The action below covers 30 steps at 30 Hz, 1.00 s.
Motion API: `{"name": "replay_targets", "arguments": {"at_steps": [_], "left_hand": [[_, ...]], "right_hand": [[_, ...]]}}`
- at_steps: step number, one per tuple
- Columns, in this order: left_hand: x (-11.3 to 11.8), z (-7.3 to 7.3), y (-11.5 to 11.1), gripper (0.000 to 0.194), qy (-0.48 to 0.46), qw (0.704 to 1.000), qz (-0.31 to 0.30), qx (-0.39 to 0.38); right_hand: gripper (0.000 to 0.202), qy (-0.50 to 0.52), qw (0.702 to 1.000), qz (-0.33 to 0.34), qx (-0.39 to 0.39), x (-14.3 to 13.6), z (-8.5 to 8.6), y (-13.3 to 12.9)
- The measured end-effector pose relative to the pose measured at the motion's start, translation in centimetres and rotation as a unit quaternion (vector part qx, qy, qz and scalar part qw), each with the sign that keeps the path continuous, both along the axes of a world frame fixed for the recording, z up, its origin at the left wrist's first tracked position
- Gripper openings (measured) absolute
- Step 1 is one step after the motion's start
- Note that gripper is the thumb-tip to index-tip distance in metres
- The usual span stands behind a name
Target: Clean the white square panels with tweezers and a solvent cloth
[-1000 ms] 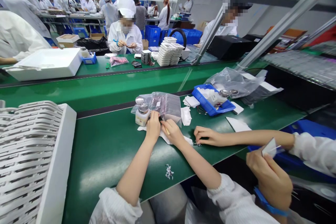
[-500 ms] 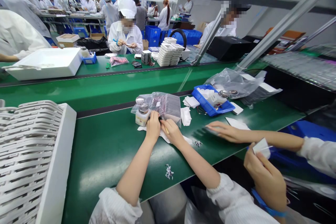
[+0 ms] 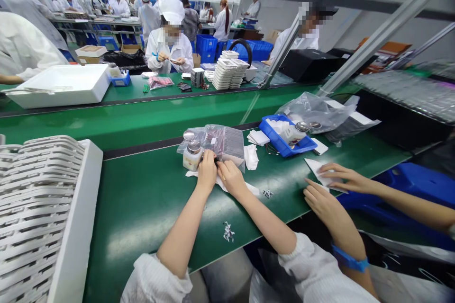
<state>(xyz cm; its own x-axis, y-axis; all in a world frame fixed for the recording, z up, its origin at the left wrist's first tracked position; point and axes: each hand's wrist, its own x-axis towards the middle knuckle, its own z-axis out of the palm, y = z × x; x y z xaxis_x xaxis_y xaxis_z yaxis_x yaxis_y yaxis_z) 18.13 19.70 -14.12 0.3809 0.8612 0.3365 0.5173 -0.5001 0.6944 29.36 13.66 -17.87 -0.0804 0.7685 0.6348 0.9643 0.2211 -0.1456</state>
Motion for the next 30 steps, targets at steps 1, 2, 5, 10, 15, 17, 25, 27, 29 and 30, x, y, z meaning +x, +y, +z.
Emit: {"name": "replay_targets", "arguments": {"at_steps": [1, 2, 5, 10, 15, 17, 25, 27, 29, 30], "left_hand": [[0.0, 0.0, 0.0, 0.026, 0.001, 1.0, 0.0, 0.0], [0.0, 0.0, 0.0, 0.026, 0.001, 1.0, 0.0, 0.0], [0.0, 0.1, 0.0, 0.026, -0.001, 1.0, -0.002, 0.003], [-0.4, 0.2, -0.1, 0.026, -0.008, 1.0, -0.004, 0.014], [-0.6, 0.4, -0.4, 0.027, -0.005, 1.0, 0.0, 0.019], [-0.6, 0.5, -0.5, 0.027, 0.002, 1.0, 0.003, 0.017], [-0.2, 0.7, -0.4, 0.029, 0.021, 1.0, 0.013, 0.006], [-0.1, 0.7, -0.3, 0.027, 0.022, 1.0, 0.014, 0.0], [-0.1, 0.7, -0.4, 0.026, 0.02, 1.0, 0.02, -0.009], [-0.2, 0.6, -0.5, 0.026, 0.017, 0.999, 0.026, -0.014]], "right_hand": [[0.025, -0.003, 1.0, -0.003, -0.001, 0.0, 0.0, 0.0], [0.025, -0.005, 1.0, -0.005, -0.001, -0.1, -0.1, 0.0], [0.025, -0.006, 1.0, -0.008, -0.002, -0.2, -0.2, 0.0], [0.024, 0.009, 1.0, 0.002, 0.001, -0.2, -0.2, -0.1], [0.024, 0.045, 0.999, 0.028, 0.01, 0.0, 0.2, -0.2], [0.024, 0.064, 0.997, 0.037, 0.014, 0.1, 0.4, -0.2], [0.026, 0.118, 0.991, 0.052, 0.023, 0.2, 0.8, -0.2], [0.025, 0.12, 0.991, 0.055, 0.019, 0.1, 0.9, -0.2], [0.025, 0.125, 0.99, 0.059, 0.019, -0.1, 1.0, -0.2], [0.025, 0.13, 0.989, 0.061, 0.02, -0.1, 1.0, -0.2]]}}
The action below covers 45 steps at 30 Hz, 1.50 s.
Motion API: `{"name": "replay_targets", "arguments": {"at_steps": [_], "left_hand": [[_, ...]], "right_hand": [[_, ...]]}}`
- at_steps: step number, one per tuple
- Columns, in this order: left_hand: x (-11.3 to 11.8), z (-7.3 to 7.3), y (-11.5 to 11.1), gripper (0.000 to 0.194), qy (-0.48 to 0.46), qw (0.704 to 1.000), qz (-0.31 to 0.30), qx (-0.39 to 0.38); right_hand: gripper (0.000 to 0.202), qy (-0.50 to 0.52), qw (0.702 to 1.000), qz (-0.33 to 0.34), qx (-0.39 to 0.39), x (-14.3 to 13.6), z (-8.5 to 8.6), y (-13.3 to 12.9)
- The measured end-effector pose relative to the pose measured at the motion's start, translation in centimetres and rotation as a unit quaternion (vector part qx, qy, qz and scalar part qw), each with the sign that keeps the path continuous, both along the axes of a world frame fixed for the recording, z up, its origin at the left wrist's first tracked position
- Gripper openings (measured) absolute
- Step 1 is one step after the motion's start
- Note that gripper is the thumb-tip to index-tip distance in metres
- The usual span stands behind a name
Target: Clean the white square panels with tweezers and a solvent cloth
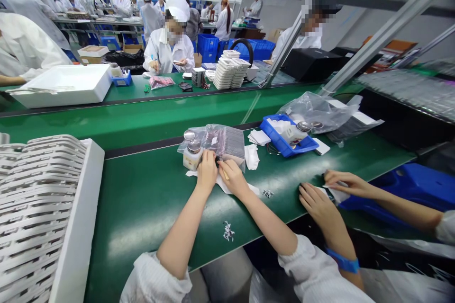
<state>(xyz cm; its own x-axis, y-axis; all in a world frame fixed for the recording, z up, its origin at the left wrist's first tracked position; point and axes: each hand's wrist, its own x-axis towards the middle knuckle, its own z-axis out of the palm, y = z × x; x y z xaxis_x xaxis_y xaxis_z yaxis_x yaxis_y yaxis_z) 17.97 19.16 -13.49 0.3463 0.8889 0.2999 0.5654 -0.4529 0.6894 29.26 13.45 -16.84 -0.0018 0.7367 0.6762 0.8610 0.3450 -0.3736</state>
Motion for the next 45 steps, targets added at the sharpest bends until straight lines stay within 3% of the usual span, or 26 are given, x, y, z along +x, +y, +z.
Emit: {"name": "replay_targets", "arguments": {"at_steps": [9, 16, 26, 30, 36, 41, 45], "left_hand": [[0.7, -1.1, -3.2, 0.024, -0.071, 0.996, 0.025, -0.038], [1.6, -2.3, -2.4, 0.025, -0.158, 0.983, 0.032, -0.087], [1.8, -2.4, -2.2, 0.026, -0.216, 0.969, 0.019, -0.118], [1.8, -2.3, -2.5, 0.026, -0.214, 0.969, 0.019, -0.12], [1.7, -2.4, -2.2, 0.028, -0.204, 0.97, 0.014, -0.13], [1.6, -2.6, -2.0, 0.028, -0.197, 0.97, 0.014, -0.14], [1.5, -2.5, -2.0, 0.029, -0.191, 0.974, 0.006, -0.123]], "right_hand": [[0.022, 0.096, 0.994, -0.009, 0.049, 0.6, 0.4, -0.3], [0.022, 0.13, 0.977, -0.075, 0.152, 1.8, 0.1, -1.5], [0.027, 0.06, 0.978, -0.116, 0.162, 1.6, 1.3, -1.3], [0.025, -0.007, 0.984, -0.124, 0.124, 1.9, 3.3, -1.2], [0.016, -0.137, 0.989, -0.06, -0.015, 1.1, 6.4, 1.2], [0.021, -0.188, 0.974, -0.004, -0.124, 0.7, 6.8, 4.9], [0.029, -0.166, 0.969, 0.026, -0.181, 1.3, 6.5, 6.4]]}}
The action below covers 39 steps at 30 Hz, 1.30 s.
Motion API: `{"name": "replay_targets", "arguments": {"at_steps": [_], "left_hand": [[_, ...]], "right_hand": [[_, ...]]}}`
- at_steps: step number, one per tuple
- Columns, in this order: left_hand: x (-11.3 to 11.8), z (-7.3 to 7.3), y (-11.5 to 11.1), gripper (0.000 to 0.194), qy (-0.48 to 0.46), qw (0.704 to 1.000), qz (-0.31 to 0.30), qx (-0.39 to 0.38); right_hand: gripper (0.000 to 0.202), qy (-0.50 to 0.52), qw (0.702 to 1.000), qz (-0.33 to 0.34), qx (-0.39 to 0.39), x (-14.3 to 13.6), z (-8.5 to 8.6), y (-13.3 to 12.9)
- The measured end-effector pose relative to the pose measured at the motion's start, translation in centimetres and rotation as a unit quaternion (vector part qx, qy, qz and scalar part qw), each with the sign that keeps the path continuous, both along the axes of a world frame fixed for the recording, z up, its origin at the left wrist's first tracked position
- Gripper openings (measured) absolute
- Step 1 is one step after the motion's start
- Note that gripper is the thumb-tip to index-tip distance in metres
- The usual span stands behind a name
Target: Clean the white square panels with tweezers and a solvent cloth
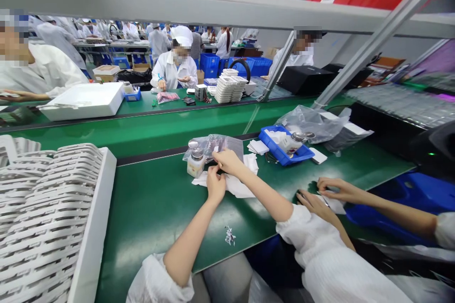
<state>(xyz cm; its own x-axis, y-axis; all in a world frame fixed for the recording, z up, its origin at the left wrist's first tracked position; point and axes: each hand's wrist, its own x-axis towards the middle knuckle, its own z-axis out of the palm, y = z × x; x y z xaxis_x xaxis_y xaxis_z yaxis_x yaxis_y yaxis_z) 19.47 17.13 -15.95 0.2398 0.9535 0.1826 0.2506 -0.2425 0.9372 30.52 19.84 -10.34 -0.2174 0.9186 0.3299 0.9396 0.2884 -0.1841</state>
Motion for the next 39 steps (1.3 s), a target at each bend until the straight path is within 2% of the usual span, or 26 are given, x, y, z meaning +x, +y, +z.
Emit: {"name": "replay_targets", "arguments": {"at_steps": [4, 8, 11, 14, 16, 18, 21, 25, 29, 32, 35, 39], "left_hand": [[0.2, 0.5, -0.1, 0.03, 0.004, 0.999, -0.004, 0.048], [0.9, 1.7, -0.4, 0.033, 0.015, 0.991, -0.001, 0.136], [1.5, 3.3, -0.5, 0.036, 0.032, 0.977, 0.011, 0.208], [1.5, 4.7, -0.4, 0.035, 0.062, 0.959, 0.026, 0.274], [0.7, 5.2, -0.5, 0.031, 0.092, 0.944, 0.034, 0.315], [-0.6, 5.2, -1.0, 0.026, 0.127, 0.925, 0.037, 0.355], [-2.8, 4.5, -2.5, 0.021, 0.178, 0.895, 0.034, 0.407], [-4.1, 3.8, -4.3, 0.018, 0.239, 0.868, 0.048, 0.433], [-3.8, 3.7, -4.4, 0.019, 0.277, 0.857, 0.051, 0.432], [-3.7, 3.8, -4.0, 0.02, 0.288, 0.852, 0.042, 0.435], [-3.8, 4.0, -3.8, 0.021, 0.299, 0.847, 0.033, 0.438], [-3.9, 4.2, -3.7, 0.021, 0.314, 0.842, 0.024, 0.437]], "right_hand": [[0.029, 0.079, 0.997, -0.013, 0.012, 0.7, -0.3, -0.5], [0.027, 0.202, 0.973, -0.057, 0.093, 1.4, -0.2, -1.0], [0.026, 0.312, 0.926, -0.106, 0.183, 1.7, 0.6, -0.7], [0.026, 0.419, 0.855, -0.15, 0.267, 1.2, 1.2, -1.1], [0.025, 0.475, 0.81, -0.166, 0.3, 0.0, 0.9, -2.3], [0.023, 0.516, 0.779, -0.171, 0.312, -1.7, 0.1, -4.3], [0.024, 0.561, 0.749, -0.176, 0.307, -4.5, -1.2, -7.5], [0.033, 0.598, 0.723, -0.189, 0.289, -6.3, -0.9, -10.5], [0.022, 0.607, 0.708, -0.201, 0.298, -5.8, 0.5, -12.1], [0.012, 0.584, 0.713, -0.228, 0.315, -5.0, 0.5, -13.1], [0.009, 0.544, 0.75, -0.238, 0.293, -4.4, -0.2, -13.8], [0.011, 0.484, 0.82, -0.199, 0.23, -4.0, -0.5, -13.5]]}}
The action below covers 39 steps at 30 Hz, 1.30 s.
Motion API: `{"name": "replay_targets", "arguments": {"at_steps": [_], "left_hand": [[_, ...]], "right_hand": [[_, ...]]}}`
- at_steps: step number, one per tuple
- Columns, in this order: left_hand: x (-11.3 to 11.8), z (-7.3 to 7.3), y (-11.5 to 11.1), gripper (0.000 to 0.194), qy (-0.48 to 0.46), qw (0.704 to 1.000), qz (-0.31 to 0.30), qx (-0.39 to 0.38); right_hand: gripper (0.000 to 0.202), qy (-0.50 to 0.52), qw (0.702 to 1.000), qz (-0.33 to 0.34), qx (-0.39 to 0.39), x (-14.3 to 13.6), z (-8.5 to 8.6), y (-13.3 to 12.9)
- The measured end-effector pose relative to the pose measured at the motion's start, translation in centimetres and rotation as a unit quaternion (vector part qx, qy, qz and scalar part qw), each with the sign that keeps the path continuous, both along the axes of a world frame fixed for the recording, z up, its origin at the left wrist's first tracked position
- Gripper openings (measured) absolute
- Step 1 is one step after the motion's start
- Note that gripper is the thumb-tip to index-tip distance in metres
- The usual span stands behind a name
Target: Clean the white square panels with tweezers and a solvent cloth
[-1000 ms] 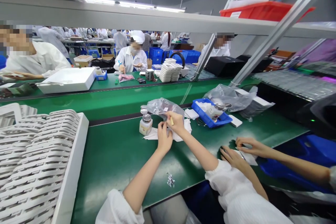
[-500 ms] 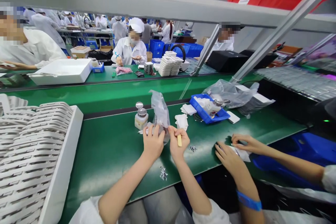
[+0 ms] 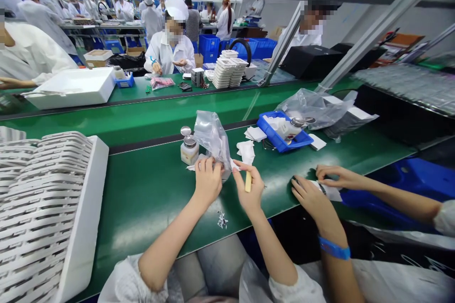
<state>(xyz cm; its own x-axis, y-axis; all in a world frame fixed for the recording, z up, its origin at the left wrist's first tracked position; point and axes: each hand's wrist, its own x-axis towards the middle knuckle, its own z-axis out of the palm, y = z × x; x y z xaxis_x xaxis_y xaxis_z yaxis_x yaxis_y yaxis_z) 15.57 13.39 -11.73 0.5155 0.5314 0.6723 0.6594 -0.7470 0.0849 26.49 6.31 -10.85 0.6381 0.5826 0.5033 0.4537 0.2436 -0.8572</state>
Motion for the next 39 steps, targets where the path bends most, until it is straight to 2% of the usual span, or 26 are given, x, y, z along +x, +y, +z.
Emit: {"name": "replay_targets", "arguments": {"at_steps": [4, 8, 17, 25, 27, 30, 34, 37, 39], "left_hand": [[0.0, 0.0, 0.1, 0.021, 0.012, 1.0, 0.002, 0.001], [0.0, 0.1, 0.1, 0.022, 0.021, 1.0, 0.008, 0.002], [0.0, -0.2, 0.1, 0.025, 0.034, 0.999, -0.01, 0.008], [-1.4, -1.5, 0.7, 0.022, 0.016, 0.997, -0.059, 0.048], [-1.8, -2.1, 1.1, 0.022, 0.009, 0.996, -0.071, 0.061], [-2.1, -2.9, 1.6, 0.023, -0.004, 0.993, -0.084, 0.079], [-2.0, -3.7, 1.8, 0.024, -0.018, 0.992, -0.088, 0.093], [-1.9, -4.0, 1.8, 0.024, -0.023, 0.992, -0.08, 0.094], [-1.8, -4.2, 1.8, 0.024, -0.028, 0.992, -0.072, 0.095]], "right_hand": [[0.019, -0.068, 0.997, 0.041, -0.024, 0.4, 1.0, 1.0], [0.02, -0.104, 0.993, 0.049, -0.035, 0.6, 1.9, 1.8], [0.022, -0.076, 0.994, 0.057, -0.047, 0.2, 2.2, 2.0], [0.024, -0.016, 0.999, 0.037, -0.027, 0.0, 1.5, 1.8], [0.02, 0.002, 0.999, 0.028, -0.017, 0.0, 1.5, 1.3], [0.024, 0.034, 0.999, 0.015, 0.001, -0.2, 1.3, 0.1], [0.035, 0.085, 0.996, 0.033, -0.007, -1.5, 0.2, -1.3], [0.033, 0.126, 0.991, 0.045, -0.022, -2.5, -0.7, -1.3], [0.032, 0.146, 0.989, 0.029, -0.018, -2.8, -0.8, -0.9]]}}
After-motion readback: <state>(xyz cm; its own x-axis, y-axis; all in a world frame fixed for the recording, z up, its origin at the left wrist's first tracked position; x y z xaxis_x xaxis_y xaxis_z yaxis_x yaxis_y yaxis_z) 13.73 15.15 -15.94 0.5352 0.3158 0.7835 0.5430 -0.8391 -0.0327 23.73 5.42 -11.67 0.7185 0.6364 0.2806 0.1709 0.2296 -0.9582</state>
